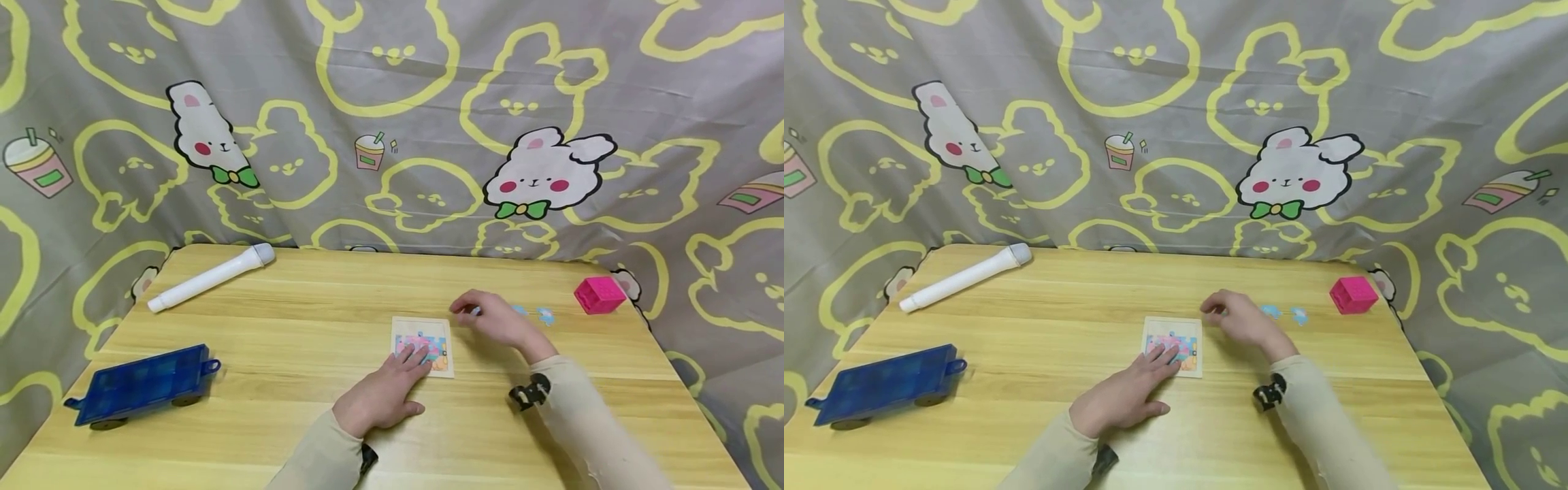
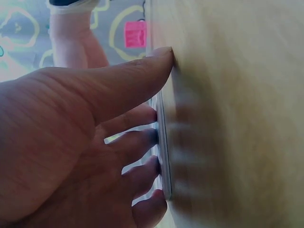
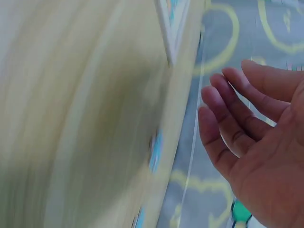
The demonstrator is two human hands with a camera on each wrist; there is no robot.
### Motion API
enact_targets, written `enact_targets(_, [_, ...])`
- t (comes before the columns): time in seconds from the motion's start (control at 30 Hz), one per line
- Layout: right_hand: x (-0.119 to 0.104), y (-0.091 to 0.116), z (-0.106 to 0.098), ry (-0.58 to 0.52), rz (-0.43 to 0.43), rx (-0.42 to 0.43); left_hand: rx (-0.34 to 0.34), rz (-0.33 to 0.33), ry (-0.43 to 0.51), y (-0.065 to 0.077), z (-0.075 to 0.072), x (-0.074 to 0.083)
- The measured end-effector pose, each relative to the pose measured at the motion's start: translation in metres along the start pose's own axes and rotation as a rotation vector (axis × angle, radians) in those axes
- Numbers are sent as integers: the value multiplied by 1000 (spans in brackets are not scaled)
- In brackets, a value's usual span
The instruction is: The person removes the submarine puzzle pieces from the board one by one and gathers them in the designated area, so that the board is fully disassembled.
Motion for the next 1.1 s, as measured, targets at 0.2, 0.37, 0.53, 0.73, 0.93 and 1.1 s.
enact_targets(0.2, [-32,-18,27,5,-69,-115,-4,-2,-36,0,-1,2])
enact_targets(0.37, [-48,-28,42,38,-87,-168,-8,-8,-89,-1,0,3])
enact_targets(0.53, [-49,-35,52,32,-63,-187,4,-1,-144,-1,-1,4])
enact_targets(0.73, [-43,-38,58,-4,-7,-217,3,1,-166,0,-1,5])
enact_targets(0.93, [-38,-39,60,-40,28,-221,-10,-16,-191,0,1,6])
enact_targets(1.1, [-38,-39,63,-27,23,-216,-18,-13,-248,1,0,10])
Point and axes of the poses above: each hand's wrist, its own y-axis away from the middle knuckle, its own z-axis out of the palm, x = y × z, the point moved 3 cm from there along -y, towards the middle knuckle, and after that the axes turned 5 degrees about -x, right-handed, at the moved point
